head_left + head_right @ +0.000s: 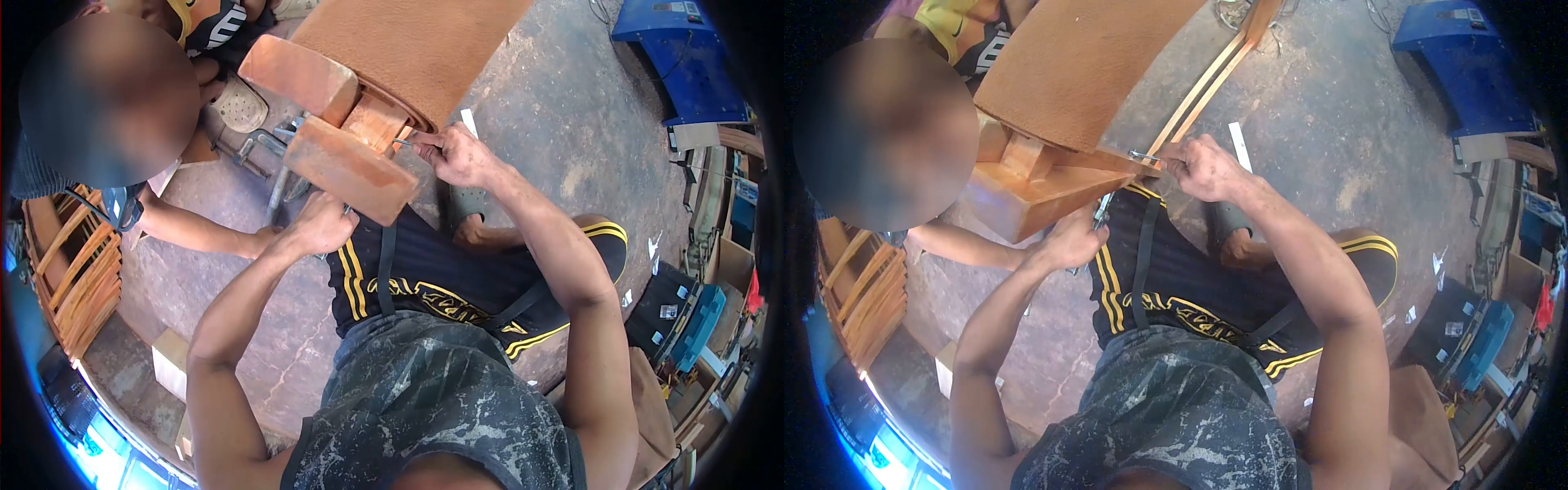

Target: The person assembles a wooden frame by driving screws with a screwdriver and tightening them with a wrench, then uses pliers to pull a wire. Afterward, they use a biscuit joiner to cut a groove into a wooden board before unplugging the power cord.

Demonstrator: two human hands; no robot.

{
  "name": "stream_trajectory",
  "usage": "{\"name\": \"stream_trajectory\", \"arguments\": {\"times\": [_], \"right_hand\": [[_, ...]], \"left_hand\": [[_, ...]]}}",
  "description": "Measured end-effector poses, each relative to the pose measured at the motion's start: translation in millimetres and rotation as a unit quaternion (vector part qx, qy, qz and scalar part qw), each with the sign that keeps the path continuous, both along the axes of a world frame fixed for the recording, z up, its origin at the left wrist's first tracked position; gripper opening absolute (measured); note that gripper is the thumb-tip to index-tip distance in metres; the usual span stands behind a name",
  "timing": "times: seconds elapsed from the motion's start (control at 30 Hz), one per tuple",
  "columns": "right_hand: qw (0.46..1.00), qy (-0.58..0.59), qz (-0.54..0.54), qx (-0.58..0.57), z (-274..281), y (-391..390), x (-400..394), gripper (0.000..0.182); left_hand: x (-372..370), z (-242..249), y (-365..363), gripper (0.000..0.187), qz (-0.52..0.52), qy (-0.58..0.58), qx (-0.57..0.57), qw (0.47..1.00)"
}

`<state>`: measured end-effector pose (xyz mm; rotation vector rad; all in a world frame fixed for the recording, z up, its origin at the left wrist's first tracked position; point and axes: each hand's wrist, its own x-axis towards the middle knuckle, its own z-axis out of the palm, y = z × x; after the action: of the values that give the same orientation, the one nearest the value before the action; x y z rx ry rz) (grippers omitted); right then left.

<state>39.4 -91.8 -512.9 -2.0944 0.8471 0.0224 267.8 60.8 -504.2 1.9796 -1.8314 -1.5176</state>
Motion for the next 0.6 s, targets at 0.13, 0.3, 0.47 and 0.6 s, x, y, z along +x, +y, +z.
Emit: {"name": "stream_trajectory", "arguments": {"times": [0.13,0.3,0.47,0.6], "right_hand": [[0.999,-0.029,-0.007,0.016,-9,0,-1,0.022],[0.999,-0.046,0.012,0.001,-18,4,-4,0.021],[0.995,-0.093,-0.022,-0.012,-18,-6,-5,0.026],[1.000,-0.025,-0.011,0.002,-8,-10,-2,0.026]], "left_hand": [[-4,-11,5,0.056,-0.001,0.044,-0.103,0.994],[-10,-54,24,0.042,0.055,-0.062,-0.096,0.992],[-1,-48,39,0.046,0.164,0.105,0.038,0.980],[-18,-31,46,0.046,0.384,0.270,0.109,0.876]]}}
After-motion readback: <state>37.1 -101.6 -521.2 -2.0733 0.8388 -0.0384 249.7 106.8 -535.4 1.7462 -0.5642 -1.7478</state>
